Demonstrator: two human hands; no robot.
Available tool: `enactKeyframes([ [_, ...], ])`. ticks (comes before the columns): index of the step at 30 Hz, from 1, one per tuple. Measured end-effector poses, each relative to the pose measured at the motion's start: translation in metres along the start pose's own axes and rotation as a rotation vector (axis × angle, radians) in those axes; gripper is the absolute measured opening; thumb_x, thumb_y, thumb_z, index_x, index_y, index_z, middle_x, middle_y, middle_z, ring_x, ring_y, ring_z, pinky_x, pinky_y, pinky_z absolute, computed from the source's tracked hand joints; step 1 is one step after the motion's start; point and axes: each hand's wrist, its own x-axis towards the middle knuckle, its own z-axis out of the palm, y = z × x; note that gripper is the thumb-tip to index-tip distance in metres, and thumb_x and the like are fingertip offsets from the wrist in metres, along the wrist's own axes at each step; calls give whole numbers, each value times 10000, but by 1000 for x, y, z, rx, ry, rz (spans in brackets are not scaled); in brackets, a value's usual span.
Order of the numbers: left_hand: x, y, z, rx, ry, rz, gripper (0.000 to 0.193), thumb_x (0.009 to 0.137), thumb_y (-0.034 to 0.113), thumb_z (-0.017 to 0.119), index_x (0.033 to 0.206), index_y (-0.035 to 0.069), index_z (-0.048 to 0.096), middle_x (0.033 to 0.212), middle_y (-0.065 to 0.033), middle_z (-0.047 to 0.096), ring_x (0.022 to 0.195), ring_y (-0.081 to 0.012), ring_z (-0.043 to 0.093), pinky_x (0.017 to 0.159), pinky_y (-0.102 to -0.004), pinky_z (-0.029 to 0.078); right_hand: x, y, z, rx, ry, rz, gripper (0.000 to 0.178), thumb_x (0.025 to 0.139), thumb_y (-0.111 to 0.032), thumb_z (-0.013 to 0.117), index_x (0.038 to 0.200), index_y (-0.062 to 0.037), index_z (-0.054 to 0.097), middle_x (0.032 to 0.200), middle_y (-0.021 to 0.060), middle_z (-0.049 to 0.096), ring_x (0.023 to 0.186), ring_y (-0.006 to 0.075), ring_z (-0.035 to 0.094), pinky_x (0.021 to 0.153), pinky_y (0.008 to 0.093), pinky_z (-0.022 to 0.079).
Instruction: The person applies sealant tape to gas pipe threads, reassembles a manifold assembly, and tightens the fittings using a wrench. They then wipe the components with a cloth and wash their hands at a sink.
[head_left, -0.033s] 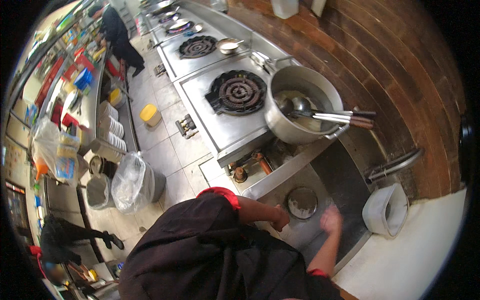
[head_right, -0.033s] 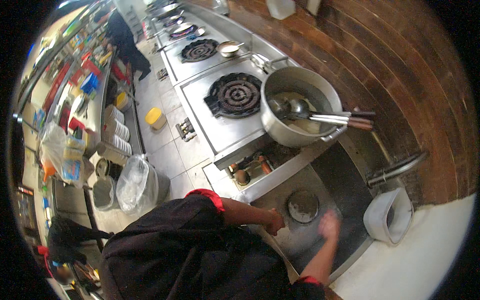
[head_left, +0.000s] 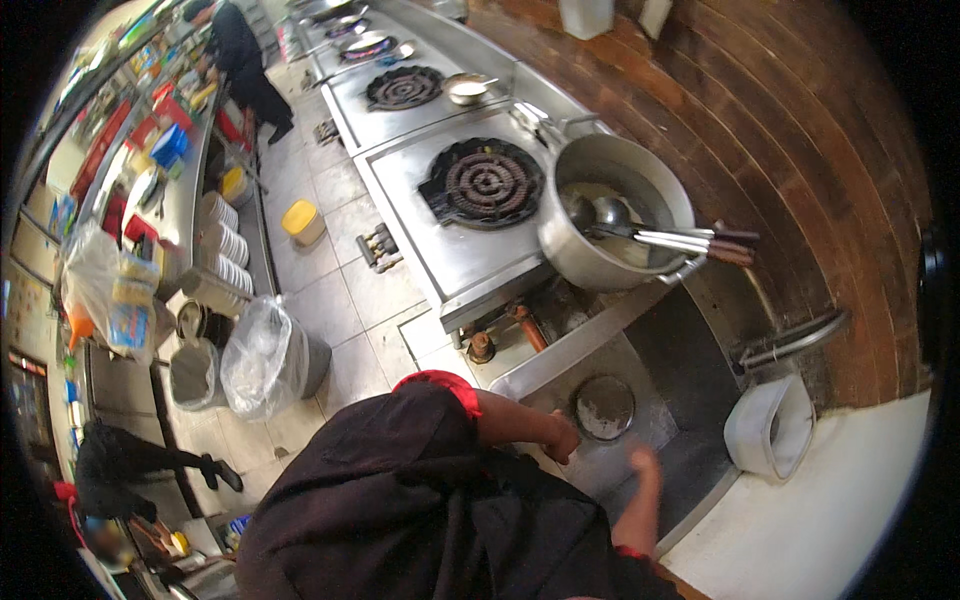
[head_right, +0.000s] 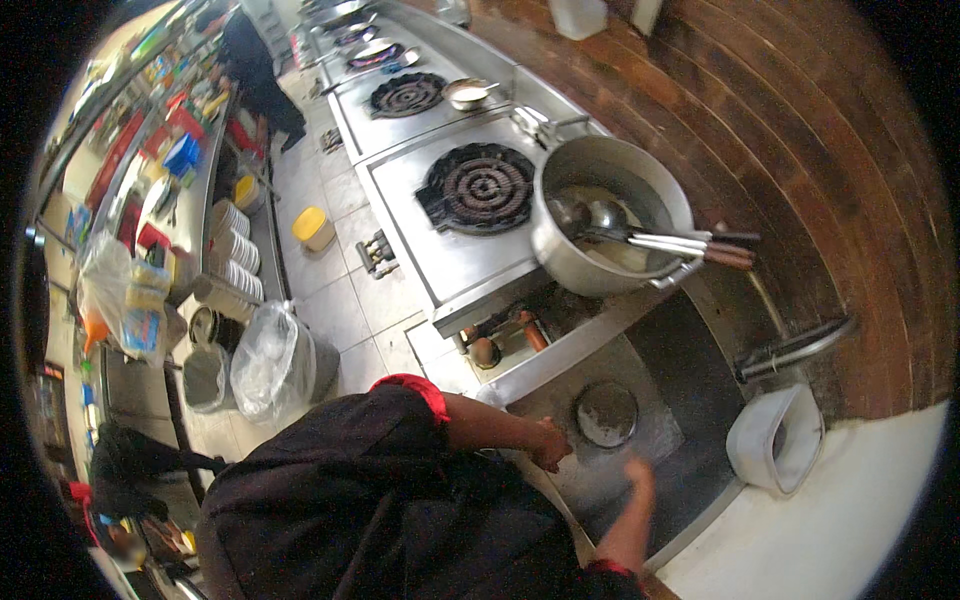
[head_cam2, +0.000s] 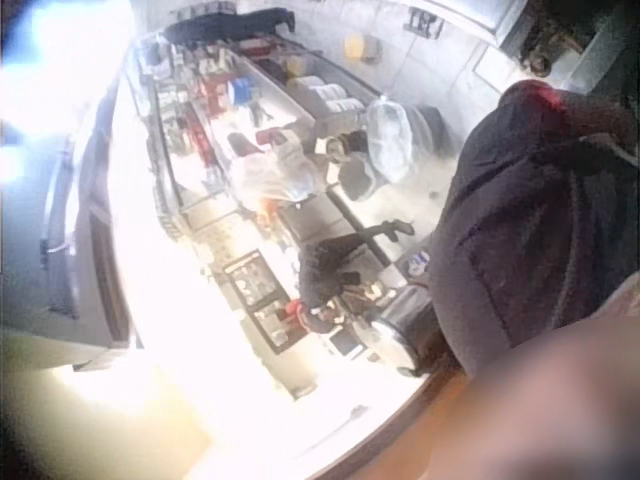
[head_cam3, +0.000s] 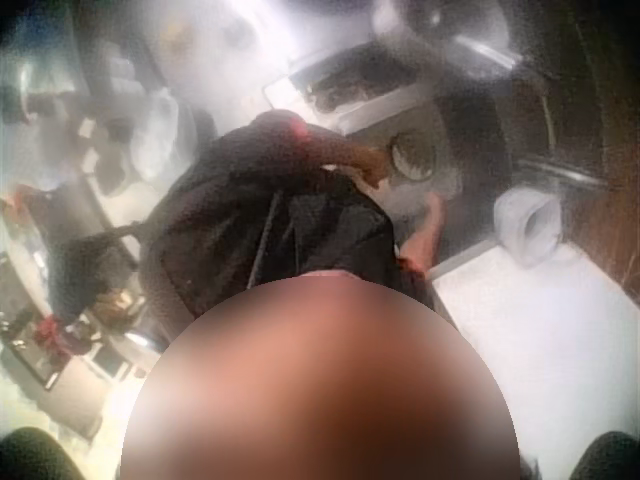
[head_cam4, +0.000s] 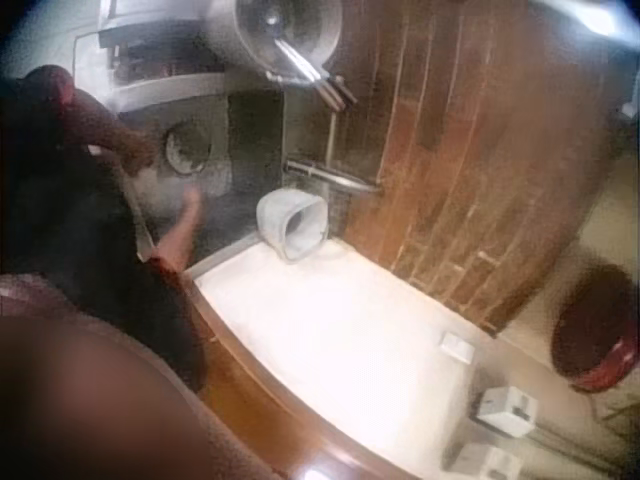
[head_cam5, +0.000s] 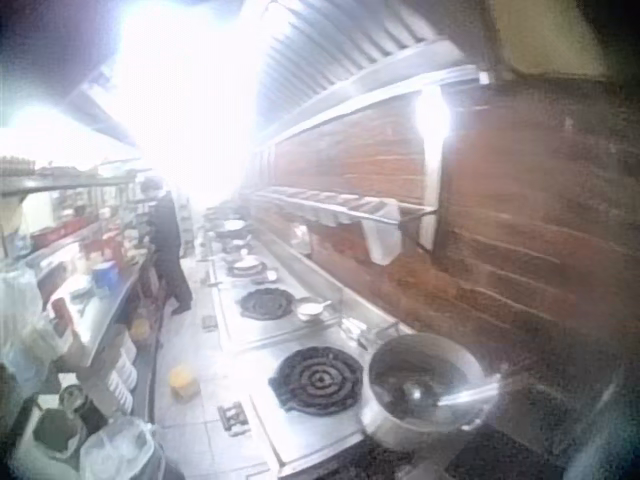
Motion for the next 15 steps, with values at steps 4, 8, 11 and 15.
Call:
enactKeyframes([
  [4, -72, -23, 6, 2, 434, 188, 498, 899, 420, 568, 1278, 97, 572, 1218, -153, 597, 1142, -331, 564, 942, -499, 408, -48, 75, 65, -971, 315, 368, 440, 973, -401, 489, 1223, -53, 586, 1124, 192, 638, 978, 340, 627, 834, 458, 483],
  [8, -167, -88, 41, -214, 818, 388, 477, 882, 367, 616, 1273, 97, 579, 1240, -157, 594, 1168, -348, 551, 929, -491, 444, -78, 23, 148, -1155, 526, 258, 525, 988, -438, 469, 1227, 15, 582, 1195, 240, 621, 1068, 363, 622, 915, 458, 468],
  [11, -242, -158, 101, -378, 888, 250, 425, 875, 366, 632, 1202, 93, 632, 1183, -165, 625, 1088, -358, 592, 905, -464, 474, -95, -43, 233, -1095, 470, -134, 546, 966, -452, 527, 1214, 29, 600, 1137, 209, 650, 1031, 319, 629, 887, 416, 476],
  [15, -349, -264, 196, -509, 664, -262, 428, 872, 396, 638, 1170, 89, 655, 1157, -197, 638, 1036, -365, 621, 895, -447, 492, -110, -123, 390, -934, 77, -157, 723, 896, -550, 581, 1409, -54, 465, 1393, 195, 518, 1244, 327, 542, 1021, 465, 420],
])
